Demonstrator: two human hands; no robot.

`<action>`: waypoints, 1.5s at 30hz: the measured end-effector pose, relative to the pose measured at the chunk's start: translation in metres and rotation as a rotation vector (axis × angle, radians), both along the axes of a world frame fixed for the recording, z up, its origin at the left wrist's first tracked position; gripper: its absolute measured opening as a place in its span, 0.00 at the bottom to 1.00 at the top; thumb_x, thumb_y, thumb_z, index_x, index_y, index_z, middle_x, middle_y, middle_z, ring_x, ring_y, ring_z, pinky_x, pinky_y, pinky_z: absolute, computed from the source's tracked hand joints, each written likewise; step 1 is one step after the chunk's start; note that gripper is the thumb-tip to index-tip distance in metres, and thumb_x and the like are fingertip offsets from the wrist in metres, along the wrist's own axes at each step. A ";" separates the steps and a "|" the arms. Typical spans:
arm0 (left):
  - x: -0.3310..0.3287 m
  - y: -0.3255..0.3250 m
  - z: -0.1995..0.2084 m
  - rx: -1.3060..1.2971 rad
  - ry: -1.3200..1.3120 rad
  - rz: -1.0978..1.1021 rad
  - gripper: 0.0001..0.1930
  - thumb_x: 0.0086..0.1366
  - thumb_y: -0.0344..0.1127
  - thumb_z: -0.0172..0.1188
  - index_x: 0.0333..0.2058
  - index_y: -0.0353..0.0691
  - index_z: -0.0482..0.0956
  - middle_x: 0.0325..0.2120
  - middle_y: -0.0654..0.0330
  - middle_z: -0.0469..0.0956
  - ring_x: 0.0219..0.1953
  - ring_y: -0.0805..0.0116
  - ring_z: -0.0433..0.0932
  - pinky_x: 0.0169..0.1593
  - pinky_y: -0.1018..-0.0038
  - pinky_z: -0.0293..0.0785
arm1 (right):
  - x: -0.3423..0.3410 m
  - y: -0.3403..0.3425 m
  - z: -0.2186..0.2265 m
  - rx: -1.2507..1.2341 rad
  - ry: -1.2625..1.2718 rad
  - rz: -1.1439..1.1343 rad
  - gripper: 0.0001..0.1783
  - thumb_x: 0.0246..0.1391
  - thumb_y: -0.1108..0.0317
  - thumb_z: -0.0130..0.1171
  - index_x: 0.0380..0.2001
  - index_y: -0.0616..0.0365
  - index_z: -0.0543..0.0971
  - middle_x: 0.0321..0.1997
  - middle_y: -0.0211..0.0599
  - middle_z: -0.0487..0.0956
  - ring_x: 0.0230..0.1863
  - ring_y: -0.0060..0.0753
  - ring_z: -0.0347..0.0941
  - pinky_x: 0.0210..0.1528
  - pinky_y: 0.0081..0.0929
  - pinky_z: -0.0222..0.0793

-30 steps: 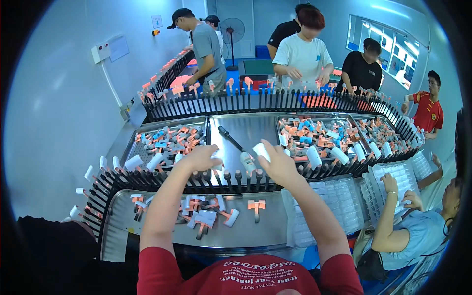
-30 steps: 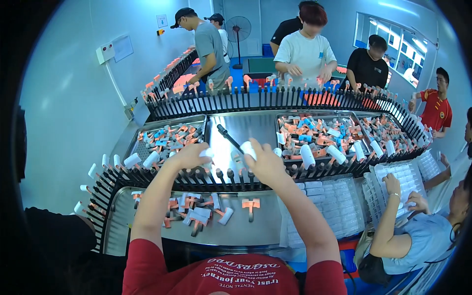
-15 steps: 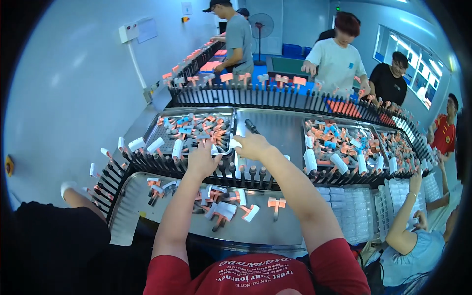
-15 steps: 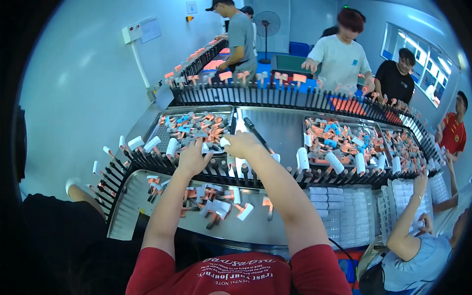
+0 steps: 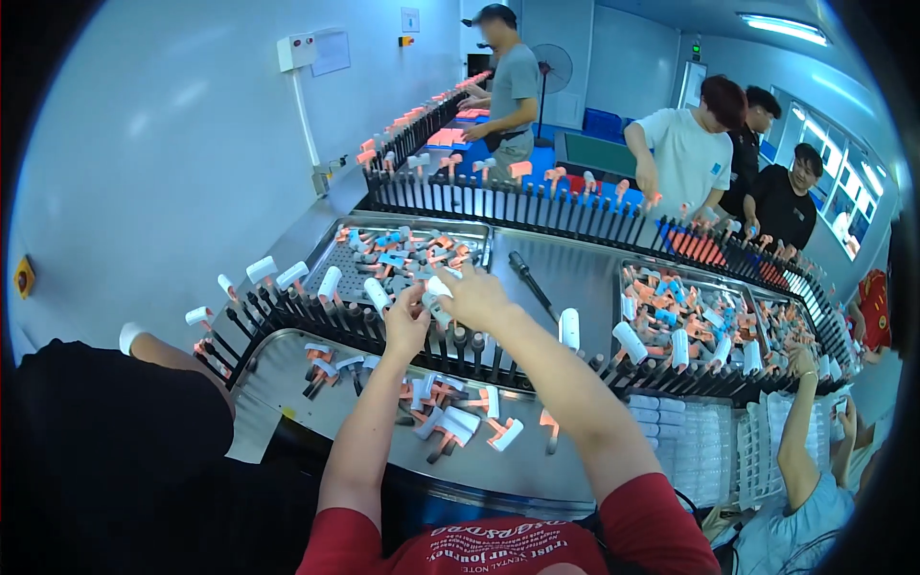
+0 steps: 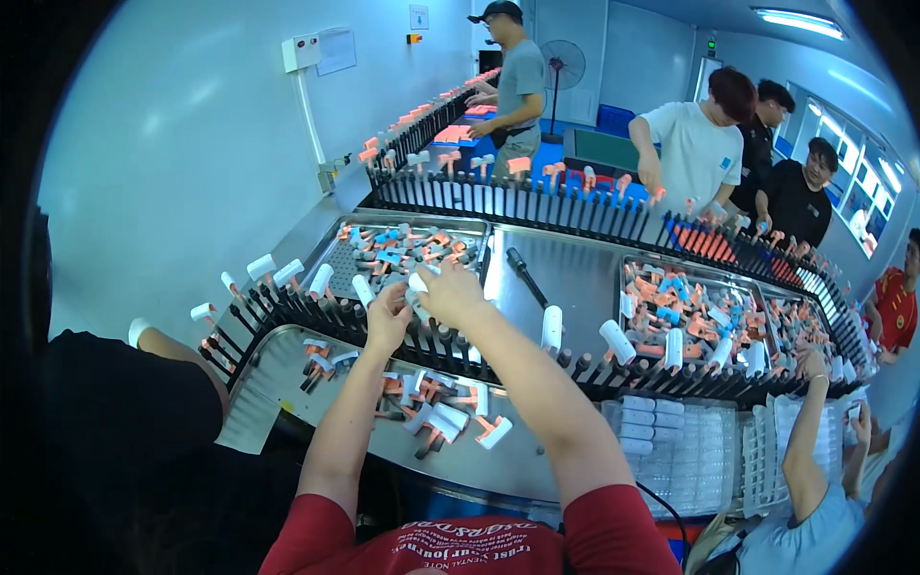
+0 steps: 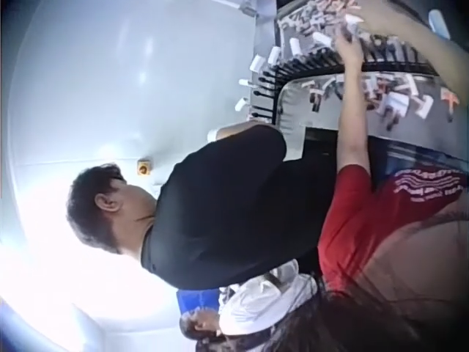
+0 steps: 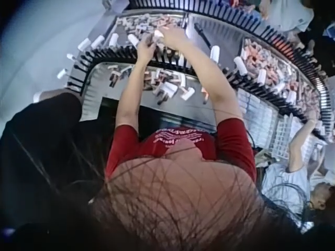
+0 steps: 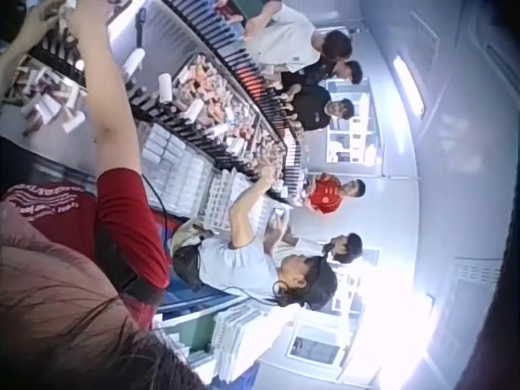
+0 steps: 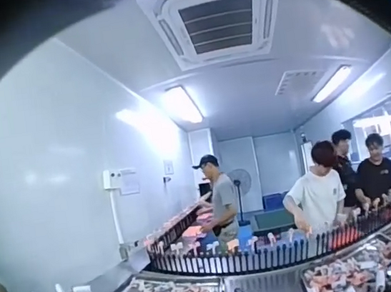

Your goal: The person assembles small plastic toy parts by hand on a factory production line.

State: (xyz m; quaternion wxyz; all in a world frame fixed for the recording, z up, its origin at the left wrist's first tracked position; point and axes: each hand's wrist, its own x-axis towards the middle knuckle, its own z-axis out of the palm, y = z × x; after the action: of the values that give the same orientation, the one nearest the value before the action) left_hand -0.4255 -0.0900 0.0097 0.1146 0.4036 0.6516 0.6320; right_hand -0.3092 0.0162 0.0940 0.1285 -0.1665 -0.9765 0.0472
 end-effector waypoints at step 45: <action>0.197 -0.042 -0.076 -0.158 0.304 -0.267 0.13 0.50 0.25 0.59 0.37 0.36 0.71 0.35 0.52 0.73 0.35 0.56 0.75 0.39 0.68 0.72 | 0.209 0.039 0.048 -0.095 0.323 -0.072 0.21 0.48 0.65 0.56 0.48 0.54 0.71 0.41 0.43 0.69 0.45 0.45 0.69 0.45 0.37 0.67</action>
State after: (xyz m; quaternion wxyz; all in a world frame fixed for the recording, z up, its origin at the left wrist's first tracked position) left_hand -0.2289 -0.1319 -0.0660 0.1291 0.5666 0.6496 0.4902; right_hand -0.0997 0.0553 0.1424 0.2774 -0.1974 -0.9332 0.1147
